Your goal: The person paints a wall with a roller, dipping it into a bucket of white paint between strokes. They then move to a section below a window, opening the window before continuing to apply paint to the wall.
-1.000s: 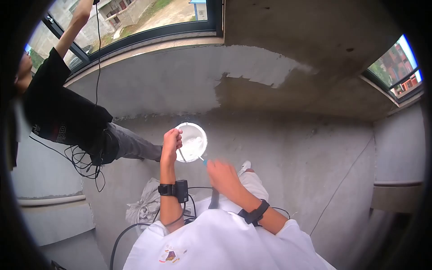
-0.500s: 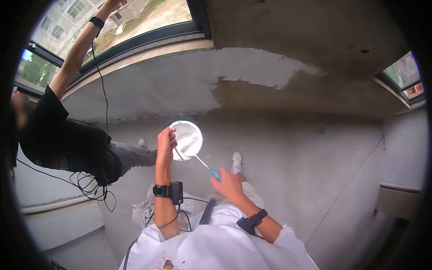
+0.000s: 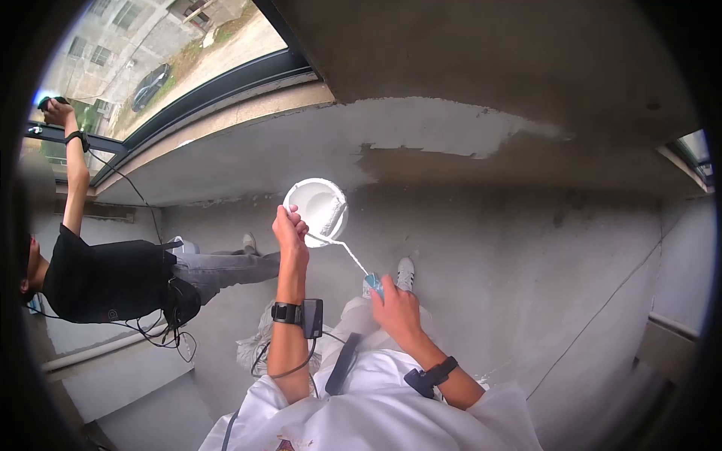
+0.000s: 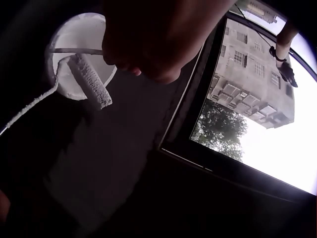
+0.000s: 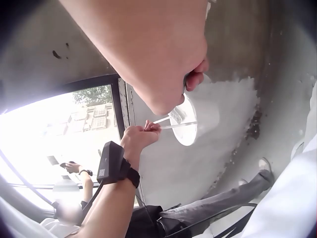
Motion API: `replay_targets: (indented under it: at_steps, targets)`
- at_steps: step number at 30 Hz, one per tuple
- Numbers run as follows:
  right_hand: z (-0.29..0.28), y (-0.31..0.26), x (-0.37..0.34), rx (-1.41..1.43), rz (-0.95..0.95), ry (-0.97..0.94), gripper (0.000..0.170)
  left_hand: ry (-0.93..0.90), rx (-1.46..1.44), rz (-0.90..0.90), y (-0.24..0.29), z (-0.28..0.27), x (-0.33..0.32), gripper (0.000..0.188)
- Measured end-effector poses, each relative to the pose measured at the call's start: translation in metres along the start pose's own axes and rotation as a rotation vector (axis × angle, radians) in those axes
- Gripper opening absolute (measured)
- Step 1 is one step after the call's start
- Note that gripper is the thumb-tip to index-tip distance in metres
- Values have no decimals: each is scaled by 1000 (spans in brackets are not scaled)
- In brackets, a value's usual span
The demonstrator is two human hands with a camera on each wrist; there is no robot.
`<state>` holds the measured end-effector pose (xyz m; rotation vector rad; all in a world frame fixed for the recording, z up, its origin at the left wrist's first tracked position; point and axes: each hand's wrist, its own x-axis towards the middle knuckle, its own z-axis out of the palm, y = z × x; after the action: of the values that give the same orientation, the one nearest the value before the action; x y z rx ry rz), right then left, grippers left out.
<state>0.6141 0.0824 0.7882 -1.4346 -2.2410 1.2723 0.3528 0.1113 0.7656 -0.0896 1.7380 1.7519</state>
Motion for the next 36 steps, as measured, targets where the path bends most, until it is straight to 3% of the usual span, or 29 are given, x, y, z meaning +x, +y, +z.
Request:
replay_targets:
  at_steps: [8,12,23,30,36]
  targets:
    - [-6,-5,31,59,27,25,26,-40,-75,17,18,25,20,37]
    - [6,-17,47,225,28,156,23,-21,-68,-17,19,22,38,40]
    - [17,-22,126,373,154,359,28,-12,-12,-66,-5,-27,57,40]
    - [83,20,177,490,343,410,29,41,21,-89,-44,-58,67,40]
    - [164,97,230,471,426,485,28,76,30,-154,-104,-87,85,40]
